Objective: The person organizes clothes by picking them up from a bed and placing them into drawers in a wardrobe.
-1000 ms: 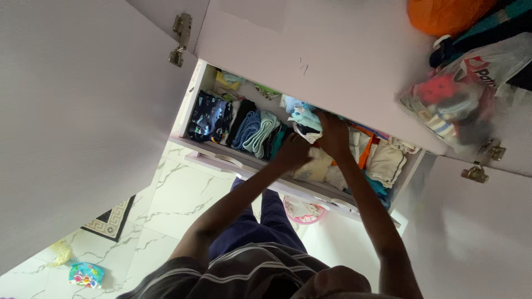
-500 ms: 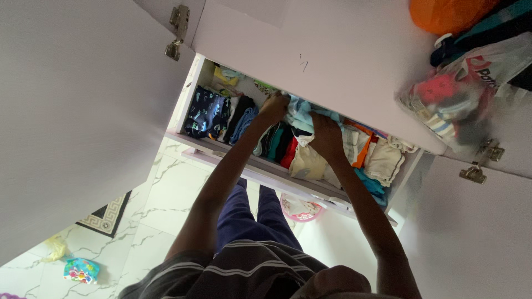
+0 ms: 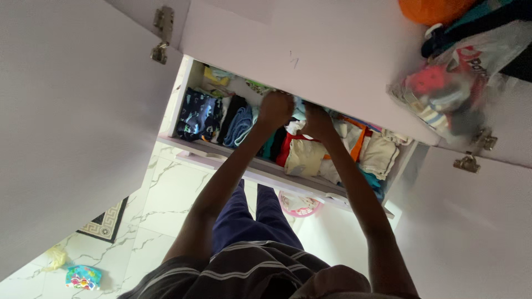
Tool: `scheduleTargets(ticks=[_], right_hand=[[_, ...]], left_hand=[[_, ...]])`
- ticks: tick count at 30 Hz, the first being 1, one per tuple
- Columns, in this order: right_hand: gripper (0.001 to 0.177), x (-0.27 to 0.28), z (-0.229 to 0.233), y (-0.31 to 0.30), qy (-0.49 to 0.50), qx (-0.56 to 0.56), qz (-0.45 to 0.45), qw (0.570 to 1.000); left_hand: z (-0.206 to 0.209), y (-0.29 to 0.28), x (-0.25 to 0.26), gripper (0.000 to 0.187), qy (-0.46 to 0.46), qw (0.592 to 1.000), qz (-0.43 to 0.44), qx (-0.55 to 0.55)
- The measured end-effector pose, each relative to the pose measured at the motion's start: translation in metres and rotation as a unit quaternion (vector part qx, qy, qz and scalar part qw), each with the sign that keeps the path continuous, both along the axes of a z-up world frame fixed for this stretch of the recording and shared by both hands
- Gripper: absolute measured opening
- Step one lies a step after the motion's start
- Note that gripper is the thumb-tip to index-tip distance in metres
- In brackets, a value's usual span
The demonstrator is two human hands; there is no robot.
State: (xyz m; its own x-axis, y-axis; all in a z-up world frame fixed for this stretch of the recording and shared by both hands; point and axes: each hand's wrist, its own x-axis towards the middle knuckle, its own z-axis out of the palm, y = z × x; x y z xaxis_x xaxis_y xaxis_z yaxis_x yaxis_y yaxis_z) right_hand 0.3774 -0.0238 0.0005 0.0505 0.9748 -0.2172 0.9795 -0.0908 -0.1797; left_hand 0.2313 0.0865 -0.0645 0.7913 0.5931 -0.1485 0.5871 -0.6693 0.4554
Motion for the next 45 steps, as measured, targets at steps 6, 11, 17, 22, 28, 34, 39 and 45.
scheduleTargets(ticks=[6,11,17,22,28,34,39,45], right_hand=[[0.072,0.03,-0.04,-0.01,0.07,-0.078,-0.004,0.994],[0.051,0.08,-0.046,-0.021,0.213,-0.003,-0.005,0.977],[0.043,0.081,-0.116,-0.024,0.075,0.081,-0.091,0.99],[0.036,0.084,-0.137,-0.013,0.03,0.138,-0.112,0.984],[0.027,0.091,-0.13,-0.008,-0.01,0.137,-0.092,0.986],[0.038,0.081,-0.127,-0.028,0.011,0.163,-0.045,0.985],[0.044,0.075,-0.124,-0.016,0.024,0.128,-0.069,0.989],[0.057,0.049,-0.084,-0.024,0.069,0.188,-0.115,0.973]], left_hand=[[0.042,-0.026,0.02,0.033,-0.292,0.948,-0.112,-0.062],[0.03,-0.029,0.03,0.046,-0.228,0.965,-0.122,-0.032],[0.034,-0.028,0.022,0.059,-0.185,0.969,-0.158,-0.045],[0.039,-0.034,0.025,0.07,-0.132,0.976,-0.174,-0.007],[0.043,-0.036,0.034,0.077,-0.094,0.977,-0.188,0.027],[0.038,-0.029,0.049,0.079,-0.062,0.976,-0.21,0.012],[0.02,-0.012,0.042,0.072,-0.039,0.974,-0.208,-0.085],[0.009,0.02,-0.019,0.053,-0.201,0.971,-0.115,-0.06]])
